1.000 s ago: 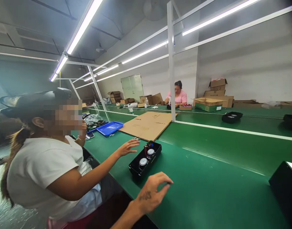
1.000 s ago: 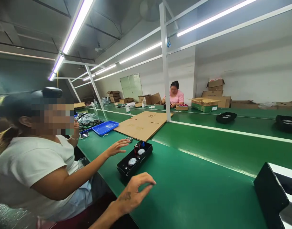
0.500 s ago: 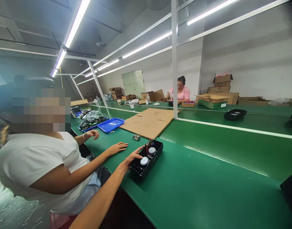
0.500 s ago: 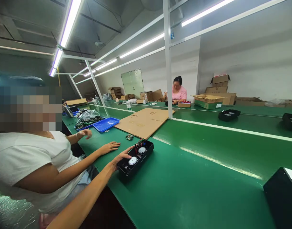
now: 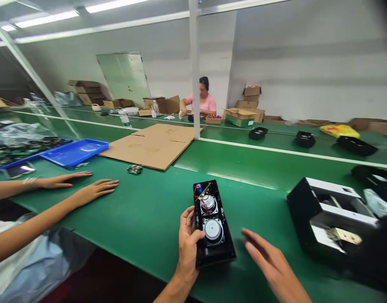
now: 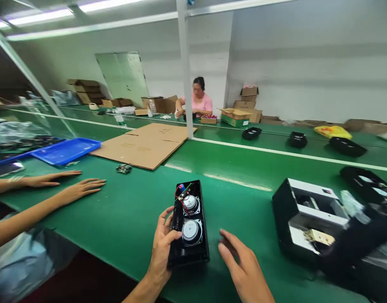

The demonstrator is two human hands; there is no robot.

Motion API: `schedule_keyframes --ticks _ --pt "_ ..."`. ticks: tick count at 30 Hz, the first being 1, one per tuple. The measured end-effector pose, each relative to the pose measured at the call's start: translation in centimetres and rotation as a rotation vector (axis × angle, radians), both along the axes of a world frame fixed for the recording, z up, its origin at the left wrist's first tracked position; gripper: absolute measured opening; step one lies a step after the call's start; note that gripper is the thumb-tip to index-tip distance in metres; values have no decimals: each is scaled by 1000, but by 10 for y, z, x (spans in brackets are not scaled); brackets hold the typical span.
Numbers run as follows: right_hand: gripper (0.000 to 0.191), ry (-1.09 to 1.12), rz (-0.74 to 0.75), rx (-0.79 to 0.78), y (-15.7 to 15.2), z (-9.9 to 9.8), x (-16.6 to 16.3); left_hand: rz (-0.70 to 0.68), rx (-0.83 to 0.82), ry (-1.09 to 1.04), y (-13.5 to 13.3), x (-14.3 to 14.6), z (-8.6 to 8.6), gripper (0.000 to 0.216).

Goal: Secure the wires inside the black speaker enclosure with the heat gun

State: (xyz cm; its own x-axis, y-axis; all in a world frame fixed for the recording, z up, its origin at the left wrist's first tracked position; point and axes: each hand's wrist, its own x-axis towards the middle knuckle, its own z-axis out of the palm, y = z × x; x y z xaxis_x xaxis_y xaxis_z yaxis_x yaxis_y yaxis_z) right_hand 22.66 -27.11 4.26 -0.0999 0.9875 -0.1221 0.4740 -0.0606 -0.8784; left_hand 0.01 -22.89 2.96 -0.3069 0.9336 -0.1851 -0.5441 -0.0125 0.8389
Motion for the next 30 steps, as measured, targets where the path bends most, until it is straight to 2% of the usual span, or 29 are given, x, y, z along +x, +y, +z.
schedule_keyframes --ticks 1,3,5,7,11,15,17,20,21,23,26,30 --pt "66 56 -29 -46 17 0 -3 10 1 -5 -5 11 -1 80" --pt "73 204 18 -93 43 4 -8 4 22 -2 -14 26 -6 77" --pt "76 370 101 -195 58 10 -13 -37 61 31 -23 34 -15 74" --pt "71 427 150 -273 63 16 -15 -74 118 91 -34 38 -25 74" --pt "40 186 261 -202 69 18 -14 -114 240 229 -60 42 -39 66" --pt "36 -70 261 -152 85 17 -2 -212 341 484 -75 27 -47 58" --pt "32 -138 253 -144 92 22 7 -201 386 706 -71 8 -45 52" --pt "23 -245 319 -107 100 33 17 -83 515 1039 -53 -22 -29 46" --pt "22 -275 350 -92 102 36 18 -81 571 1136 -46 -29 -21 46" --pt "24 -322 414 -72 106 41 19 -170 693 1308 -30 -36 -7 45" --pt "32 -367 470 -68 111 45 21 -318 831 1449 -11 -33 2 43" --pt "41 -378 395 0 102 54 23 -307 819 1492 -1 -24 -3 24"
